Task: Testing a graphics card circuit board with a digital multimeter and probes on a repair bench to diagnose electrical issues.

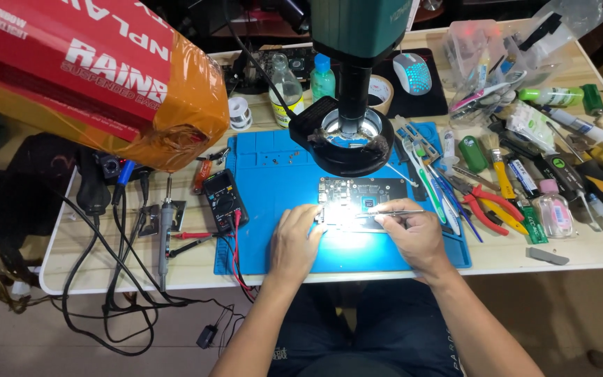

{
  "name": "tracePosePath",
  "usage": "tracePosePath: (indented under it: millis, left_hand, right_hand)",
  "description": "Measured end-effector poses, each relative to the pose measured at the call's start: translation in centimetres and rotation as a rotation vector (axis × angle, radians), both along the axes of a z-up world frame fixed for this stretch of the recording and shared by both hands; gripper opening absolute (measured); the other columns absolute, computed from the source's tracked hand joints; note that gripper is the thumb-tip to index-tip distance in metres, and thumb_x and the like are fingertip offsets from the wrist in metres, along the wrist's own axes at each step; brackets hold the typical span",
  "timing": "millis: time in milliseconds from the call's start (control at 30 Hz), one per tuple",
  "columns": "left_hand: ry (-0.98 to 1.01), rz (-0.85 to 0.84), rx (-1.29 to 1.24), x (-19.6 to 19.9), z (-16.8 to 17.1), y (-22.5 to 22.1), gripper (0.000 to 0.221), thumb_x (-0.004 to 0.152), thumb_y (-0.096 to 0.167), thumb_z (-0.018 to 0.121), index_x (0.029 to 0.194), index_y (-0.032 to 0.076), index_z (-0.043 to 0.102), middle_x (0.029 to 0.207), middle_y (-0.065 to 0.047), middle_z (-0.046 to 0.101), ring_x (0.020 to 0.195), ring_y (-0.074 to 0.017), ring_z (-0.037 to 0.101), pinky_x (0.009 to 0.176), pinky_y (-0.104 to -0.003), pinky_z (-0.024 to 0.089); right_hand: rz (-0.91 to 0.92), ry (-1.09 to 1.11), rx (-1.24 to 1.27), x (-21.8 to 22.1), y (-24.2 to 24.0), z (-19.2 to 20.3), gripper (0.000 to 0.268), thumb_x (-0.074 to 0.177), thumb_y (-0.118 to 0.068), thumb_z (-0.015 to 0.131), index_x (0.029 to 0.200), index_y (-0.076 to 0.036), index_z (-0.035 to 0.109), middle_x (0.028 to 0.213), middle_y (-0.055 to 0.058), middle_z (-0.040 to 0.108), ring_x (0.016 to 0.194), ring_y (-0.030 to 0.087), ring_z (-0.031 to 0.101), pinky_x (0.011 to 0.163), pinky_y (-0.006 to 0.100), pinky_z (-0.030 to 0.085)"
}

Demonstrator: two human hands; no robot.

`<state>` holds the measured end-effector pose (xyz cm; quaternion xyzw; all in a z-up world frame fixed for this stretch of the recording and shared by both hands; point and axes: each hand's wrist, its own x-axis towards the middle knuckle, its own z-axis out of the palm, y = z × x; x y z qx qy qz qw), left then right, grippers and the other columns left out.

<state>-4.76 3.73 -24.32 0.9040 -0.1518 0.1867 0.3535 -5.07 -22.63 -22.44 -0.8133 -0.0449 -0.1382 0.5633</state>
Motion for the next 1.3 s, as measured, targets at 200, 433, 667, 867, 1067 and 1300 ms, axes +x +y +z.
tracePosePath:
  millis: [200,433,667,867,1067,1300]
  left_hand:
    - [-0.023,0.017,0.025,0.4,-0.6,-0.1,0.046,0.083,0.007,0.09,0.128,0.012,0.079,0.123,-0.005,0.077,0.106,-0.0308,0.073,0.091,-0.043,0.062]
    - [0.004,0.026,-0.007,0.2,-0.5,0.0,0.048,0.084,0.004,0.089,0.13,0.012,0.08,0.124,-0.005,0.077,0.108,-0.0302,0.074,0.093,-0.042,0.062]
    - [0.022,0.033,-0.047,-0.1,0.3,0.2,0.047,0.086,0.0,0.087,0.131,0.01,0.08,0.124,-0.007,0.078,0.11,-0.0309,0.075,0.094,-0.042,0.062]
    - [0.036,0.022,-0.067,-0.3,0.3,0.3,0.046,0.088,0.002,0.086,0.132,0.01,0.08,0.124,-0.008,0.077,0.112,-0.0316,0.074,0.097,-0.043,0.061]
    - [0.005,0.007,-0.081,0.1,-0.2,0.4,0.046,0.088,0.002,0.085,0.133,0.01,0.079,0.124,-0.01,0.076,0.114,-0.0347,0.074,0.1,-0.046,0.06]
    - [-0.026,0.006,-0.125,-0.1,-0.3,0.3,0.049,0.085,0.001,0.087,0.133,0.011,0.08,0.124,-0.009,0.077,0.114,-0.0346,0.074,0.101,-0.046,0.059]
  right_hand:
    - [-0.016,-0.026,0.023,0.2,0.2,1.2,0.014,0.091,-0.004,0.084,0.104,-0.009,0.088,0.057,0.003,0.066,0.051,0.011,0.053,0.049,0.026,0.049]
    - [-0.006,-0.016,0.019,0.8,0.3,1.9,0.018,0.092,0.0,0.08,0.107,-0.007,0.087,0.057,0.004,0.066,0.051,0.011,0.051,0.047,0.026,0.047]
    - [-0.003,-0.015,0.023,1.1,0.7,2.2,0.019,0.091,0.0,0.08,0.107,-0.007,0.087,0.056,0.004,0.068,0.05,0.01,0.051,0.047,0.025,0.047]
    - [0.031,-0.018,0.056,1.1,1.2,3.5,0.017,0.09,0.0,0.081,0.105,-0.006,0.087,0.056,0.004,0.069,0.051,0.009,0.052,0.047,0.025,0.047]
    - [0.016,0.02,0.039,1.4,0.9,2.6,0.018,0.09,-0.002,0.082,0.105,-0.008,0.088,0.059,0.005,0.07,0.053,0.012,0.055,0.051,0.028,0.05]
    - [-0.038,0.082,-0.051,1.0,0.7,1.9,0.018,0.091,-0.009,0.083,0.108,-0.014,0.088,0.07,0.006,0.076,0.061,0.013,0.063,0.058,0.031,0.054]
